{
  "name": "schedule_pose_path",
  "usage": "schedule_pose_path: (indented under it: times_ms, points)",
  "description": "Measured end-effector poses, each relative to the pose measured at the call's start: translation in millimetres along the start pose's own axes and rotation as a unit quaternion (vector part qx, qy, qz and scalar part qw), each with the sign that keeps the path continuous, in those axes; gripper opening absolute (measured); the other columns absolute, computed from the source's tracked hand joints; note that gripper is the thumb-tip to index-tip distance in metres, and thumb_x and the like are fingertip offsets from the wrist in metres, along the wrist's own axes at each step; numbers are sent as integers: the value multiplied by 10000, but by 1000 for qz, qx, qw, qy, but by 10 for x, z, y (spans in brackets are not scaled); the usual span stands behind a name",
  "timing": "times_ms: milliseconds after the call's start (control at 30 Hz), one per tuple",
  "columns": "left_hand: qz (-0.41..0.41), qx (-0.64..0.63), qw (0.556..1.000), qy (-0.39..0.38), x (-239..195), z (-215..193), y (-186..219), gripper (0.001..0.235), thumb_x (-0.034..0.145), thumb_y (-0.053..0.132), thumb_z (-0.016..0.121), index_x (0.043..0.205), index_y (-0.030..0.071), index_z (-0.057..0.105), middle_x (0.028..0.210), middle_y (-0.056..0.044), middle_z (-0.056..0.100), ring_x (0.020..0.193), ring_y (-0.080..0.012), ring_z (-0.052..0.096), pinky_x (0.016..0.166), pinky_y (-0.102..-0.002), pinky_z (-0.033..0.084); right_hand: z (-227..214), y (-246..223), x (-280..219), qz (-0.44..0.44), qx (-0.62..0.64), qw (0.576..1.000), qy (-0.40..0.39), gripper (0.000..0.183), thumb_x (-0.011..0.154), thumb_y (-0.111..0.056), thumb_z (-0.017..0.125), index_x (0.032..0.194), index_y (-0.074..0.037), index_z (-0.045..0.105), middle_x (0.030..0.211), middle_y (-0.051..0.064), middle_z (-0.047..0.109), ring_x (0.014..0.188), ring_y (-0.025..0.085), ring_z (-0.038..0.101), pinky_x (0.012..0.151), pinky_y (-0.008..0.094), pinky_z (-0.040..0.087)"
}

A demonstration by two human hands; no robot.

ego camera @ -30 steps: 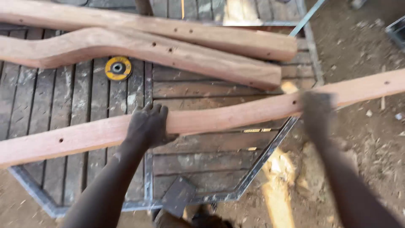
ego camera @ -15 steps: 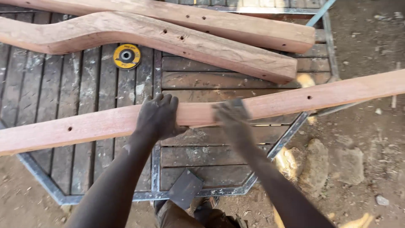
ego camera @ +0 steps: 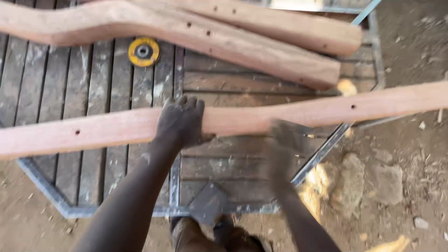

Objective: Sanding a curved wooden component by hand using sandpaper

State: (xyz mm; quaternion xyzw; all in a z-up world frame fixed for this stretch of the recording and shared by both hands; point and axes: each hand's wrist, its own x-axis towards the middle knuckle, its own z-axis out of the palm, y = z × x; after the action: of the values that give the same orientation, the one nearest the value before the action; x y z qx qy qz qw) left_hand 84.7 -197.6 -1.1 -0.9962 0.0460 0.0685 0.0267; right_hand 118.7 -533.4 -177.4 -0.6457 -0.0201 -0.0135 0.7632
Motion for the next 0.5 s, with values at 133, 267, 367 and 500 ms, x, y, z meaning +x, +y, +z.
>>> schedule_pose_path:
  times_ms: [133,267,367,500]
  points:
    - [11,3,999,32,53,6,-55,765,638,709,683,1104,104,640,1049,-107,702,1055,-329,695,853,-493,529,787,-471,-90,-314,-612,723,-63,289,967,-301,671,1252,-281,717,1402,-90,650,1407,190,519,1162,434,348]
    - [9,3,999,37,-19,78,-77,839,649,798,684,1114,102,634,1079,-109,704,1091,-317,681,871,-469,535,-480,-739,561,-371,-759,529,-79,309,960,-239,642,1254,-263,734,1352,-31,722,1336,207,618,1092,408,385]
    - [6,0,998,55,18,124,-36,822,639,783,707,1112,114,638,1071,-95,702,1086,-300,678,849,-461,533,-1223,-694,855,-264,-753,602,-4,425,1013,-280,578,1426,-311,674,1564,-154,583,1447,160,499,1159,448,306]
    - [-2,-8,1000,25,27,78,-23,805,649,735,726,1146,106,637,1095,-100,700,1113,-304,668,866,-470,523,129,-503,159,-246,-723,645,-20,396,987,-305,584,1371,-338,672,1497,-176,599,1420,135,501,1143,443,307]
